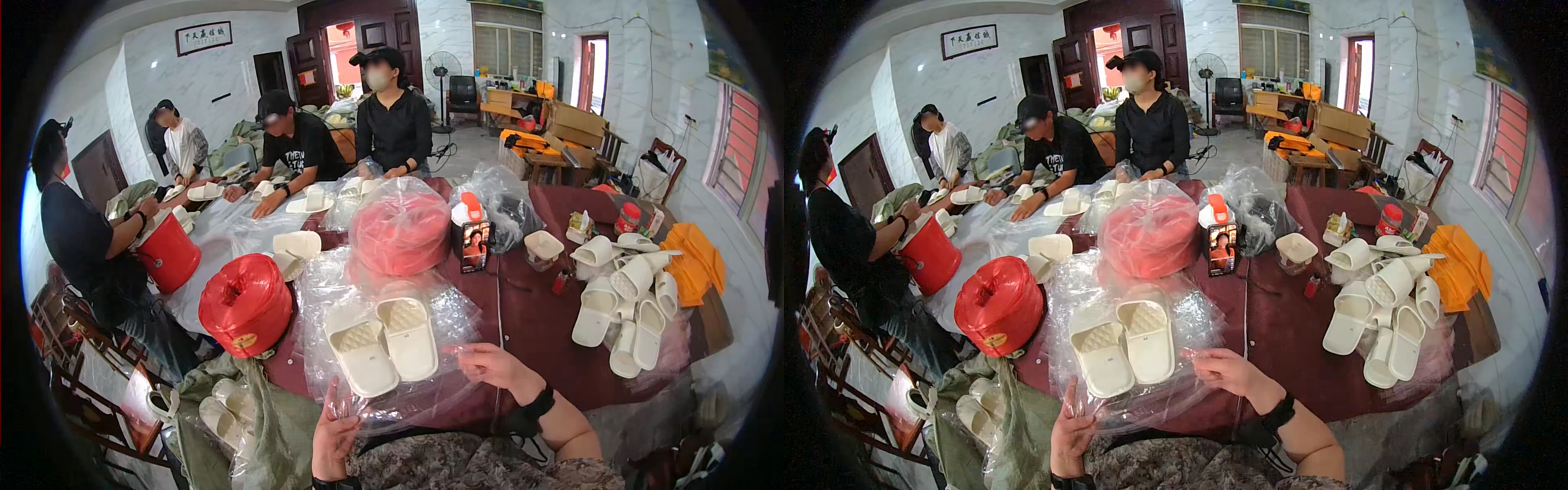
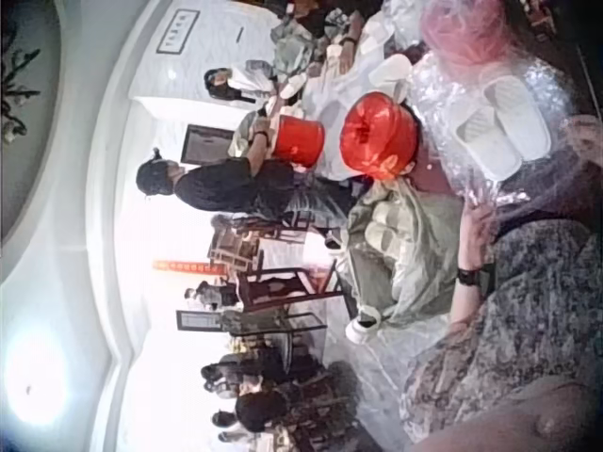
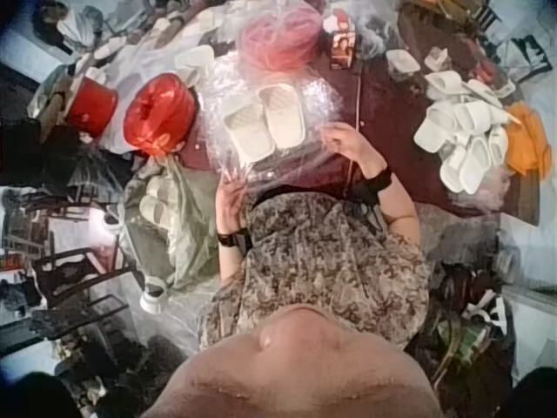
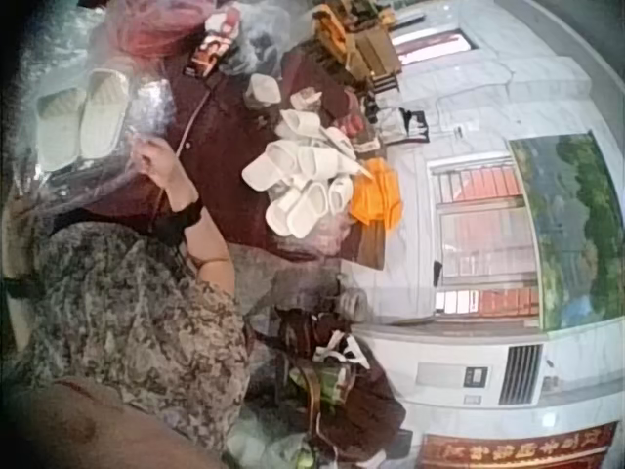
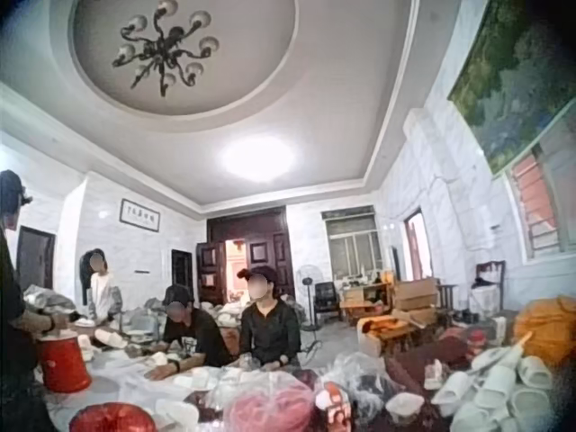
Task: Packaging pairs of white slide-on shoes into clear plastic bags.
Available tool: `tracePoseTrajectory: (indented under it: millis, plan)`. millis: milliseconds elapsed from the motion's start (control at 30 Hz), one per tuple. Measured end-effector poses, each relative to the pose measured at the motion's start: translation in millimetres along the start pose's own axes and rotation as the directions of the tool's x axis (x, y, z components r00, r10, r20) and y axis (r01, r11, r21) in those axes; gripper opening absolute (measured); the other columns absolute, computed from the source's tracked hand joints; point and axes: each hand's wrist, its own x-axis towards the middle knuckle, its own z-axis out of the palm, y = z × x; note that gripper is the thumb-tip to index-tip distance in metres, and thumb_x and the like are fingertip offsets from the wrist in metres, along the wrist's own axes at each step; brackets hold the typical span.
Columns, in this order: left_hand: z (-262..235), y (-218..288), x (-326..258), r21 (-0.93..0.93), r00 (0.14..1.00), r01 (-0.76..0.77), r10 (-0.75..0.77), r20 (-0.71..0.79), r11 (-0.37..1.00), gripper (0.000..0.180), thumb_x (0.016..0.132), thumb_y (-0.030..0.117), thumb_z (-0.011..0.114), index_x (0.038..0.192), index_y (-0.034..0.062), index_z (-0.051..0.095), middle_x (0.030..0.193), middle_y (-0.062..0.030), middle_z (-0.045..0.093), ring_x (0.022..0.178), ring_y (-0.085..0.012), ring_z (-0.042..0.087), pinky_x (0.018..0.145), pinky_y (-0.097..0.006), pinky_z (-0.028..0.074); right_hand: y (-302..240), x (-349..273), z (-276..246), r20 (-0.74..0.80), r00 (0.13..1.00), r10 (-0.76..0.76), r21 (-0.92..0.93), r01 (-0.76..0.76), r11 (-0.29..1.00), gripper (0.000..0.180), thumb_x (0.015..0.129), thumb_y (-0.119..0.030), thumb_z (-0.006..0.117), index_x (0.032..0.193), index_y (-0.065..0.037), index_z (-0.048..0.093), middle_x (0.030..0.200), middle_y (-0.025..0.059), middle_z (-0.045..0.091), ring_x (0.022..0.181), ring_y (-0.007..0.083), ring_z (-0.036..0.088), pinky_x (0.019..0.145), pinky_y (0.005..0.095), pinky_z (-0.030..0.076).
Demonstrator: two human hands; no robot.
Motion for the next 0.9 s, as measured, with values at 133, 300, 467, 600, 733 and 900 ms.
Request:
tracePoseTrajectory:
  millis: [133, 300, 467, 600, 733, 900]
  plan:
    - [-0.9, -6.4, 0.9, -0.022, 0.999, -0.040, 0.040, 0.022, 0.999, 0.099, 0.070, -0.021, 0.052, 0.157, 0.0123, 0.018, 0.150, -0.0208, 0.037, 0.128, -0.0330, 0.052, 0.102, -0.043, 0.048, -8.1, 1.7, 5.7, -0.059, 0.998, -0.021, -0.155, 0.011, 0.988, 0.046, 0.099, -0.008, 0.053, 0.144, 0.000, 0.045, 0.081, -0.0048, 0.046, 0.070, 0.0053, 0.041, 0.061, 0.0211, 0.034]
    - [-14.6, -5.8, 1.5, 0.242, 0.994, 0.108, -0.097, -0.054, 0.964, 0.081, 0.086, 0.007, 0.064, 0.155, 0.0044, 0.022, 0.142, -0.0194, 0.049, 0.123, -0.0318, 0.055, 0.096, -0.040, 0.048, 2.8, -0.7, -11.8, -0.028, 0.999, -0.017, -0.481, 0.001, 0.877, 0.052, 0.096, -0.010, 0.059, 0.146, -0.004, 0.044, 0.099, -0.0015, 0.058, 0.080, 0.0059, 0.051, 0.068, 0.0204, 0.042]
    - [-21.4, -3.5, 7.9, 0.478, 0.988, 0.149, -0.143, -0.049, 0.866, 0.076, 0.088, 0.002, 0.066, 0.153, 0.0037, 0.026, 0.131, -0.0145, 0.058, 0.112, -0.0221, 0.060, 0.090, -0.034, 0.049, 20.3, 4.3, -11.2, -0.162, 0.986, 0.031, -0.574, -0.120, 0.810, 0.063, 0.090, -0.015, 0.071, 0.146, -0.005, 0.041, 0.110, 0.0043, 0.064, 0.086, 0.0075, 0.057, 0.069, 0.0214, 0.045]
    - [-31.4, -16.5, 9.8, 0.653, 0.997, 0.010, -0.057, 0.051, 0.757, 0.084, 0.083, -0.011, 0.066, 0.153, 0.0048, 0.022, 0.108, -0.0062, 0.067, 0.097, -0.0105, 0.061, 0.081, -0.024, 0.047, 38.6, 5.5, -16.4, -0.091, 0.996, 0.007, -0.579, -0.059, 0.813, 0.070, 0.088, -0.009, 0.071, 0.147, -0.003, 0.035, 0.116, 0.0113, 0.065, 0.091, 0.0093, 0.060, 0.070, 0.0228, 0.048]
    - [-18.2, -7.7, 4.4, 0.729, 0.999, 0.035, -0.048, -0.004, 0.683, 0.079, 0.084, -0.012, 0.062, 0.153, 0.0056, 0.027, 0.101, -0.0044, 0.068, 0.095, -0.0097, 0.061, 0.082, -0.025, 0.047, 12.6, 0.9, -1.0, -0.021, 0.997, -0.078, -0.668, 0.044, 0.743, 0.057, 0.087, 0.002, 0.066, 0.140, -0.002, 0.047, 0.109, 0.0063, 0.070, 0.094, 0.0095, 0.061, 0.076, 0.0244, 0.050]
    - [-20.0, -17.2, 11.5, 0.951, 0.837, -0.249, 0.535, 0.117, 0.181, 0.044, 0.079, -0.007, 0.061, 0.120, 0.0089, 0.068, 0.089, -0.0096, 0.067, 0.082, -0.0209, 0.064, 0.077, -0.030, 0.048, 9.5, -0.4, 15.1, 0.111, 0.813, -0.572, -0.948, 0.259, 0.185, 0.026, 0.081, 0.003, 0.068, 0.105, -0.006, 0.073, 0.087, 0.0044, 0.069, 0.074, 0.0154, 0.061, 0.070, 0.0250, 0.048]
